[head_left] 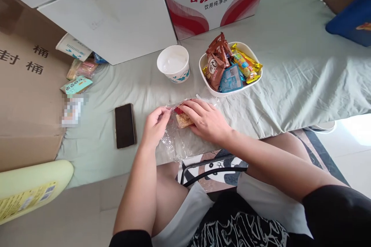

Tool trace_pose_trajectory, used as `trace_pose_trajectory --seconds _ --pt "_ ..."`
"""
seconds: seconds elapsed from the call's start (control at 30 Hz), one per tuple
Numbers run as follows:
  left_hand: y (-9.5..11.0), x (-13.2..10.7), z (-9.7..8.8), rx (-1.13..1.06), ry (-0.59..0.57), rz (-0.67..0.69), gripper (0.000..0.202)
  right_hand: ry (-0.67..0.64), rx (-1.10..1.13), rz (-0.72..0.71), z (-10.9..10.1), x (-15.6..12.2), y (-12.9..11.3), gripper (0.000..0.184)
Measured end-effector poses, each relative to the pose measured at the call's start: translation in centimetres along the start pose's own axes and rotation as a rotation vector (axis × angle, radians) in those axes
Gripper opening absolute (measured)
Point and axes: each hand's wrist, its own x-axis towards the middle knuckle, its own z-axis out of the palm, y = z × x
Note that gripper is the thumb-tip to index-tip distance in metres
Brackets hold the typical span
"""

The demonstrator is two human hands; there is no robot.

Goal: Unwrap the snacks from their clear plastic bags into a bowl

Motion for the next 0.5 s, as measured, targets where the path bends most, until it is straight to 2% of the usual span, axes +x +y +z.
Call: trace_pose_trajectory --seconds 0.13,0.23,0.3,0.43,0.5 --pt "1.4 -0.2 0.9 -0.299 0.072 -0.139 0.042 0.031 0.097 0.025 0.1 -0.1 0.3 0.057" --pt "2.1 0.1 1.2 -0.347 0.133 -0.183 0.042 0.052 0.221 -0.02 0.2 -0.1 1.0 0.066" --pt "2.3 0.4 1.3 -0.353 0.14 -0.192 0.041 0.046 0.288 -0.041 0.2 -0.1 1.4 0.065" --pt "2.2 0.7 1.5 -0.403 0.095 -0.217 0.043 0.027 0.328 0.034 -0.5 0.1 1.6 0.057" --pt "2.2 0.9 1.7 -0.414 0.119 -0.219 0.042 0.031 0.32 0.07 -0.9 0.1 1.6 0.056"
